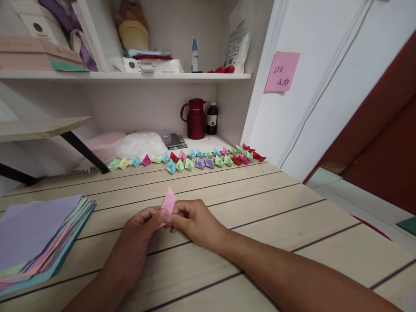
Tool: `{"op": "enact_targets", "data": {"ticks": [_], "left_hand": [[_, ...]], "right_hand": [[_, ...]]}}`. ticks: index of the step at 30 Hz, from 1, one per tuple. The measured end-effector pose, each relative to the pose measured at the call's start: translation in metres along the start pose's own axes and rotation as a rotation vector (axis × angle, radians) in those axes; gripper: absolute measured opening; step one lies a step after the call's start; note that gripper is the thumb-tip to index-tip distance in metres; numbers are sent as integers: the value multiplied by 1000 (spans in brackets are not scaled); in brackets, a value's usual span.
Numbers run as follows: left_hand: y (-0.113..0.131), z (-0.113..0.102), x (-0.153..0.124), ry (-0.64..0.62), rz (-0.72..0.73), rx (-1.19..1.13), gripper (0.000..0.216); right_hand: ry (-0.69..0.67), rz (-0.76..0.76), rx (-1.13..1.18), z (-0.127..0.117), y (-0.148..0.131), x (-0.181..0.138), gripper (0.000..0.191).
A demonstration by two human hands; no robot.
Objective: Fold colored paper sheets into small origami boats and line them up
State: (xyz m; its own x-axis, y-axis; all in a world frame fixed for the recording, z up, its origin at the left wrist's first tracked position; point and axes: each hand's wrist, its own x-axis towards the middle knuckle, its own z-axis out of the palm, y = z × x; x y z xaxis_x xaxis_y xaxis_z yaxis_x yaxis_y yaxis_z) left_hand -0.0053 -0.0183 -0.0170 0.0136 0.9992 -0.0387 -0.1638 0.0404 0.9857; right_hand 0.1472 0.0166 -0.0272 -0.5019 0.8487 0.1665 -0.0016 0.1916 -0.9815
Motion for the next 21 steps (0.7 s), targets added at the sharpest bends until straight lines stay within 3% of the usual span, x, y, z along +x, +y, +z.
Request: {"op": "enact_targets", "data": {"ticks": [9, 12, 14, 16, 18, 21], "left_hand": [[0, -1, 1, 2, 11, 28, 28], [-3, -6, 5, 61, 43, 179, 26], [-6, -10, 9, 137, 159, 409, 23], [-8, -14, 13, 191, 344, 673, 19], [-10, -15, 14, 195, 509, 870, 19], [-12, -14, 13, 151, 623, 1034, 21]], "right_hand": [[-57, 20, -10, -2, -5, -1, 33], [-82, 50, 34, -5, -4, 2, 33], [-18, 36, 53, -9, 0, 5, 28], [63, 0, 39, -14, 4, 7, 42], [113, -32, 1, -19, 7, 8, 66], [119, -63, -61, -25, 7, 8, 65]]}}
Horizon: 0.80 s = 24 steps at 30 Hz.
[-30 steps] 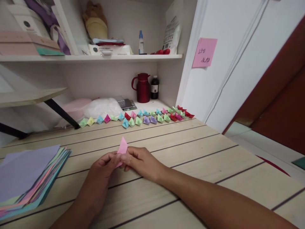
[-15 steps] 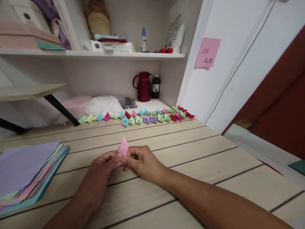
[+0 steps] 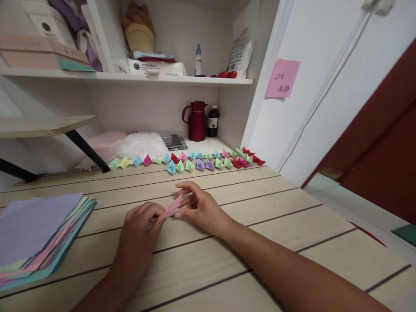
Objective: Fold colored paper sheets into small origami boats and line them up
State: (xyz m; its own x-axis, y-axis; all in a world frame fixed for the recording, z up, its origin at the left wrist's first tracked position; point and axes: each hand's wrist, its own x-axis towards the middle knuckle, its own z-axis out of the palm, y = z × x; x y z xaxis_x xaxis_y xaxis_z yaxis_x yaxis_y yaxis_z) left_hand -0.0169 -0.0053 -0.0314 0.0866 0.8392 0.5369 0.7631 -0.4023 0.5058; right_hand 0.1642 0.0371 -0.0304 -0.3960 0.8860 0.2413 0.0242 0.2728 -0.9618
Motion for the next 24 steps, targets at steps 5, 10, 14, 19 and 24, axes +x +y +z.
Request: {"op": "enact_targets", "data": {"ticks": [5, 10, 14, 19, 24], "left_hand": [[6, 0, -3, -21, 122, 161, 17], [13, -5, -4, -1, 233, 235, 16], [12, 0, -4, 69, 129, 75, 8], [-3, 11, 1, 181, -440, -600, 68], [-3, 5, 6, 16, -585, -838, 49]], "right_hand": [[-1, -165, -273, 1, -10, -4, 30], [-32, -335, -443, 3, -17, -8, 6], [27, -290, -387, 4, -18, -6, 12], [157, 105, 125, 6, -12, -1, 25], [197, 222, 281, 11, -11, -1, 32]]}}
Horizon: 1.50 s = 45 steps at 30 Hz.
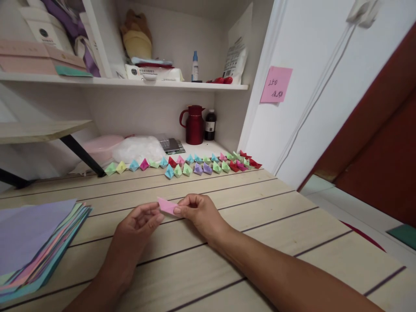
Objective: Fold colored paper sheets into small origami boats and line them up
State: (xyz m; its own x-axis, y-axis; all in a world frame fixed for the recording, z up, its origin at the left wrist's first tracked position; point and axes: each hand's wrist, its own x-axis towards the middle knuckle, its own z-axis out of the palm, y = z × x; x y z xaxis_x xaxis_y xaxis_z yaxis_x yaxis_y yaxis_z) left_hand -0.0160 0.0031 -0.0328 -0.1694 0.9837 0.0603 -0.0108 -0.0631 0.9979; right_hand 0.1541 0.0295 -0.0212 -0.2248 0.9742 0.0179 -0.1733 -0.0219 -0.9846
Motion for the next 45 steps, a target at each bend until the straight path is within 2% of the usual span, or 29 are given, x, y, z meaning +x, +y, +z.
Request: {"op": "enact_targets", "data": {"ticks": [3, 8, 11, 19, 24, 28, 32, 34, 36, 40, 42, 45], "left_hand": [[6, 2, -7, -99, -14, 9, 29], [12, 6, -14, -46, -13, 90, 17], [13, 5, -14, -37, -3, 145, 20], [18, -1, -13, -139, 76, 147, 34], [24, 1, -16, -202, 106, 146, 40], [19, 3, -17, -154, 119, 157, 41], [4, -1, -10, -21, 142, 268, 38], [-4, -3, -5, 51, 150, 328, 36], [-10, -3, -2, 97, 207, 379, 38], [-13, 1, -2, 24, 331, 502, 31], [-12, 3, -4, -18, 346, 551, 31], [-13, 3, -5, -10, 378, 585, 34]], "right_hand": [[-39, 18, -10, 5, -1, -3, 36], [-90, 16, -57, 8, 0, -5, 36], [-81, -5, -76, 6, 2, -4, 33], [-84, 4, -75, 7, -3, -8, 35], [-113, -51, -196, 5, -1, -7, 29], [-67, -148, -352, -2, 0, -1, 24], [-13, -368, -606, -10, -3, 5, 14], [-44, -469, -761, -13, -2, 7, 12], [-96, -506, -881, -14, 1, 9, 10], [-154, -499, -994, -15, 7, 10, 5], [-163, -498, -1004, -15, 7, 10, 9], [-169, -499, -997, -16, 6, 10, 19]]}}
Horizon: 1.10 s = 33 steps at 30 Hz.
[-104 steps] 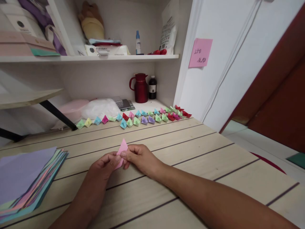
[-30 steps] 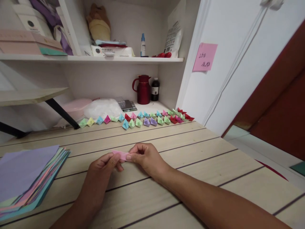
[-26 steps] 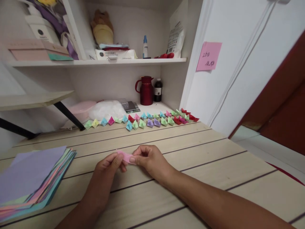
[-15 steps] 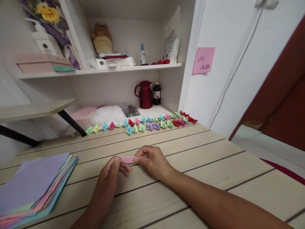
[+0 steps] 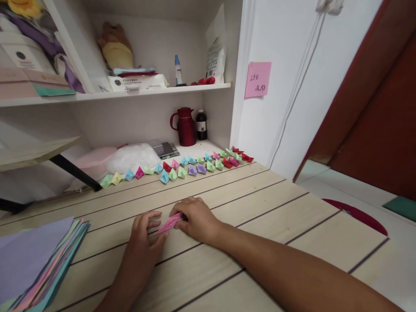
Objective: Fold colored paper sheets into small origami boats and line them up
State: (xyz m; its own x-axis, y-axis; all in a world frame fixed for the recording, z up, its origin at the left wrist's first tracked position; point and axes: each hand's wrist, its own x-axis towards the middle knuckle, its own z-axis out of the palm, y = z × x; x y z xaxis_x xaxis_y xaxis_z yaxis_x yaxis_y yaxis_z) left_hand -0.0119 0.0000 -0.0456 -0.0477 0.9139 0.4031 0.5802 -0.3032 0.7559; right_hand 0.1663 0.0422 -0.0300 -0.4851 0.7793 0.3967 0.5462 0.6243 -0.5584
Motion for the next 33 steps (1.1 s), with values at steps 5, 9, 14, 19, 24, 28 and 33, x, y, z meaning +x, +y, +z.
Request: {"op": "enact_targets", "data": {"ticks": [5, 9, 14, 19, 24, 28, 33], "left_hand": [[-4, 0, 1, 2, 59, -1, 31], [-1, -3, 1, -74, 99, 62, 27], [3, -6, 0, -180, 105, 199, 26], [4, -7, 1, -231, 103, 284, 25], [7, -9, 2, -257, 76, 353, 20], [9, -11, 2, -272, 69, 366, 21], [14, -11, 2, -292, 83, 420, 12]], "right_hand": [[16, 28, 17, -1, 0, -1, 41], [17, 37, 39, -3, 2, -2, 35], [0, -6, 18, -7, 5, -4, 24], [-18, 6, 6, -11, 5, -4, 31], [-29, 36, -32, -13, 8, -4, 32], [-16, 49, 1, -13, 9, -4, 43], [-28, -10, 35, -13, 6, -5, 33]]}}
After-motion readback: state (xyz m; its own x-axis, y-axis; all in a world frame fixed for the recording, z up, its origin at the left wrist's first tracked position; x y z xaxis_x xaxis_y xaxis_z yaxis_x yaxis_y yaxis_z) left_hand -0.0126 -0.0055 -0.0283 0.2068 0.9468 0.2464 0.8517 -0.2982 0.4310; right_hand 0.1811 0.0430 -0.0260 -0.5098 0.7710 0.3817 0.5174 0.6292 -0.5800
